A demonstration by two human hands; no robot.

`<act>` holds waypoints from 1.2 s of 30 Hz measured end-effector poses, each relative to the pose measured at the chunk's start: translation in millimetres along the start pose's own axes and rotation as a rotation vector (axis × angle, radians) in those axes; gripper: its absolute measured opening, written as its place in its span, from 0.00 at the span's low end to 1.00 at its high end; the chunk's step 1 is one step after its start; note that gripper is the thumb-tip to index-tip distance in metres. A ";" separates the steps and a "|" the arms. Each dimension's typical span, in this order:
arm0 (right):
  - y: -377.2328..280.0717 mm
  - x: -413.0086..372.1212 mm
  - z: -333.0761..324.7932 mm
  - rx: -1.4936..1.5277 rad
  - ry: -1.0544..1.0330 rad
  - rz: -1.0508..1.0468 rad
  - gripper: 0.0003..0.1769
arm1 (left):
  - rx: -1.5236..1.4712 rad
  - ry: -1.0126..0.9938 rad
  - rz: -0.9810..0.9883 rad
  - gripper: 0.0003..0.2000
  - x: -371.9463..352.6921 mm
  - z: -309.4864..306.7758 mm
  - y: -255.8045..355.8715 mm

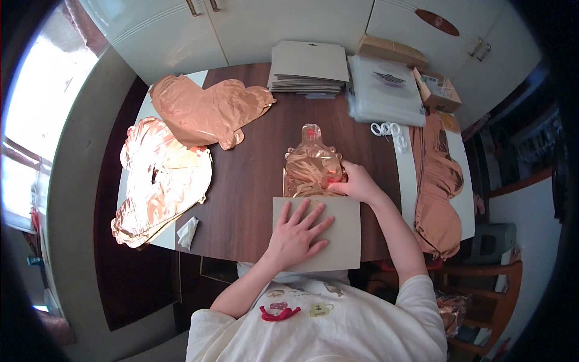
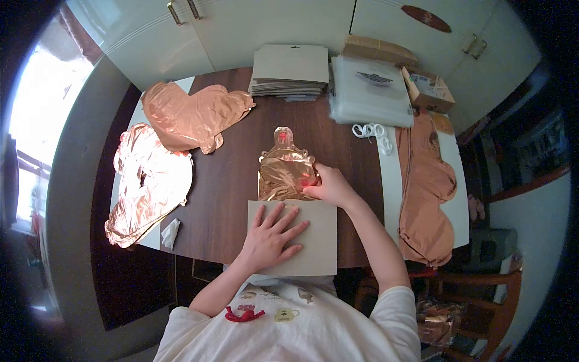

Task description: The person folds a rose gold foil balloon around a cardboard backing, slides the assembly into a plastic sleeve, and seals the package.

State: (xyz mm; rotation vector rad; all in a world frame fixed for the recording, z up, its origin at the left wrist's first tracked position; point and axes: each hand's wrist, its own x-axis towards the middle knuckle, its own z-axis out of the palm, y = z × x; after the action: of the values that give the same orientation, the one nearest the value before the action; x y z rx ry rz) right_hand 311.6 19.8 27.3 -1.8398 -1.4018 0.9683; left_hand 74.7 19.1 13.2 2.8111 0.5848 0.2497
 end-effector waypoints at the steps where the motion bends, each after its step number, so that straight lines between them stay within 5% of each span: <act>1: 1.9 -1.7 -1.7 0.008 -0.025 -0.030 0.19 | -0.001 -0.002 0.000 0.26 0.0 -0.2 0.0; 4: 8.8 -8.6 -2.2 -0.081 -0.112 -0.051 0.11 | -0.004 0.003 0.003 0.26 0.1 -0.3 -0.1; 6: 8.8 -18.4 0.4 -0.070 -0.097 -0.271 0.09 | -0.004 0.024 0.008 0.26 2.2 -5.4 1.0; 9: 16.7 -31.7 8.7 -0.095 -0.092 -0.497 0.14 | 0.108 -0.621 -0.146 0.25 15.4 -27.2 6.9; 12: 27.0 -41.6 18.8 -0.159 -0.075 -0.626 0.18 | -0.416 -0.078 -0.125 0.23 -1.5 3.8 -6.5; 24: 28.3 -46.6 25.7 -0.347 0.016 -0.757 0.09 | -0.186 -0.018 -0.131 0.23 -8.7 3.1 -7.2; 27: 30.3 -47.3 27.4 -0.332 0.003 -0.718 0.08 | -0.153 0.177 -0.020 0.25 -17.4 2.3 -22.9; 34: 29.3 -44.1 25.4 -0.314 -0.009 -0.724 0.07 | -0.114 0.270 -0.234 0.28 -20.8 0.4 -55.7; 36: 26.4 -45.3 25.1 -0.323 -0.016 -0.695 0.06 | 0.048 0.235 -0.062 0.25 -4.8 -21.6 -53.9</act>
State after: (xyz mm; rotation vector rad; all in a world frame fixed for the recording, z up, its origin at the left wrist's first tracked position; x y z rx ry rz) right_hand 296.4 -29.4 0.2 -1.3611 -2.0954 0.4144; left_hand 45.9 69.5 17.9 2.8233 0.7368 0.5668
